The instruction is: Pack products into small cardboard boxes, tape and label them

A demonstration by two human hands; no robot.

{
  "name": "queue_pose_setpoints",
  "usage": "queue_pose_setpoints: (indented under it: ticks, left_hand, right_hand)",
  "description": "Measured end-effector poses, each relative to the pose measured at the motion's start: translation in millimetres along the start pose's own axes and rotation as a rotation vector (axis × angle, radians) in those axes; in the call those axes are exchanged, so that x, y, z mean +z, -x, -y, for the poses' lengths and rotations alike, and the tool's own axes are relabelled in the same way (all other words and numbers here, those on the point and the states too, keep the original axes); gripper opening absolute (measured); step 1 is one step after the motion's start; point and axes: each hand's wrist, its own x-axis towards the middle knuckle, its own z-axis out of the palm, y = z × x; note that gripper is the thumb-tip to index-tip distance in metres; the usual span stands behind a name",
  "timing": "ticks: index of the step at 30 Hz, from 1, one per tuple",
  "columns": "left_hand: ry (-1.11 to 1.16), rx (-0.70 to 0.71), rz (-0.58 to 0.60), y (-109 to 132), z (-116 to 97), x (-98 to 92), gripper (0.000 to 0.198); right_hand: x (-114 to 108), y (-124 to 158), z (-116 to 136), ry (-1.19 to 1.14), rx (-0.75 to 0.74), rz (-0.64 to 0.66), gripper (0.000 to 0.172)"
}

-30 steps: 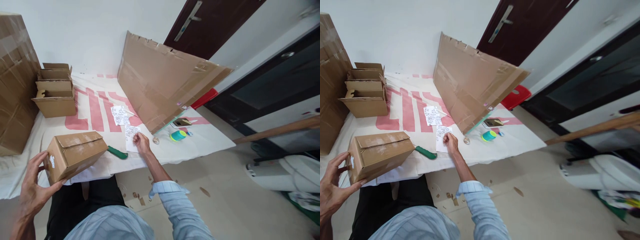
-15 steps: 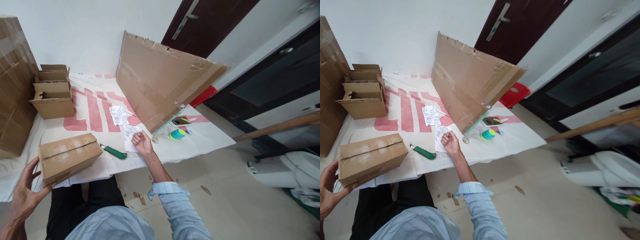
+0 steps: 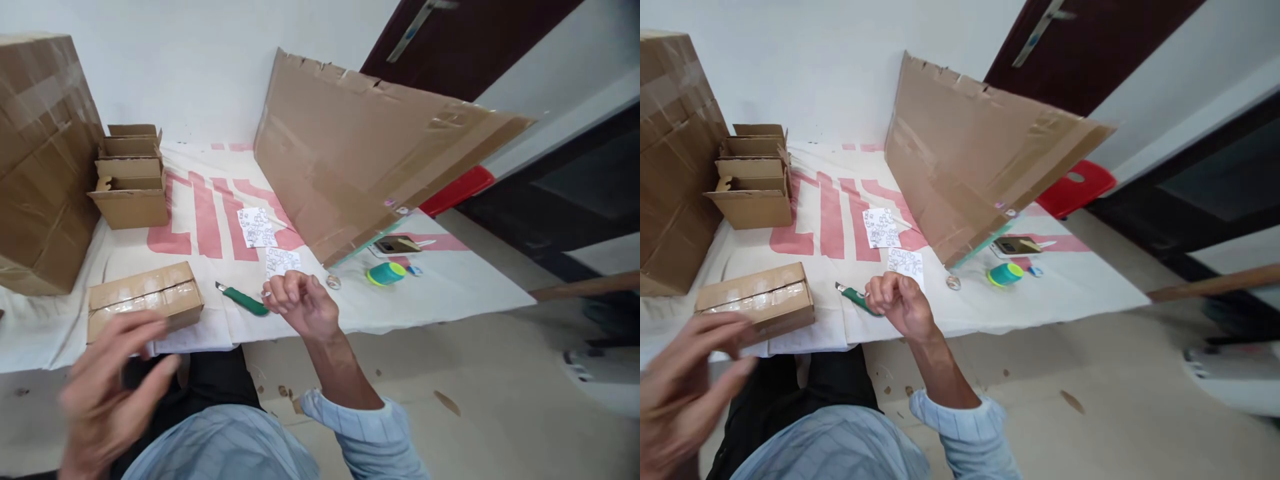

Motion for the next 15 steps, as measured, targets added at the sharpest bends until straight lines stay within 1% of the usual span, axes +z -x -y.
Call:
queue_pose_setpoints:
  ticks: [1,2,3,5,7,10,13,15]
  left_hand:
    - [0.064,0.086,0.082,-9,-13,21.7,0.033]
    - [0.108,0.143,0.149,-16,-21,41.3,0.035]
    - [0.157,0.191,0.186,-23,-26,57.5,0.036]
    - [0.231,0.229,0.228,-31,-26,78.7,0.039]
    - [0.293,0.237,0.242,-34,-22,87.7,0.04]
    - [0.359,0.255,0.252,-33,-18,91.4,0.029]
    - [0.377,0.299,0.227,-33,-18,94.2,0.017]
    - [0.363,0.323,0.2,-33,-18,96.3,0.013]
  right_hand:
    - [11,1,2,-0.01,-0.003,0.057,0.055]
    - [21,1,4,-0.021,-0.008,0.107,0.054]
    - [29,2,6,-0.032,-0.017,0.152,0.053]
    - [41,3,7,-0.054,-0.043,0.223,0.052]
    - [47,4,8,-0.067,-0.064,0.259,0.051]
    - [50,5,7,-0.071,-0.072,0.268,0.052]
    - [52,5,7,-0.071,-0.09,0.257,0.051]
    - [53,5,7,-0.066,-0.096,0.243,0.051]
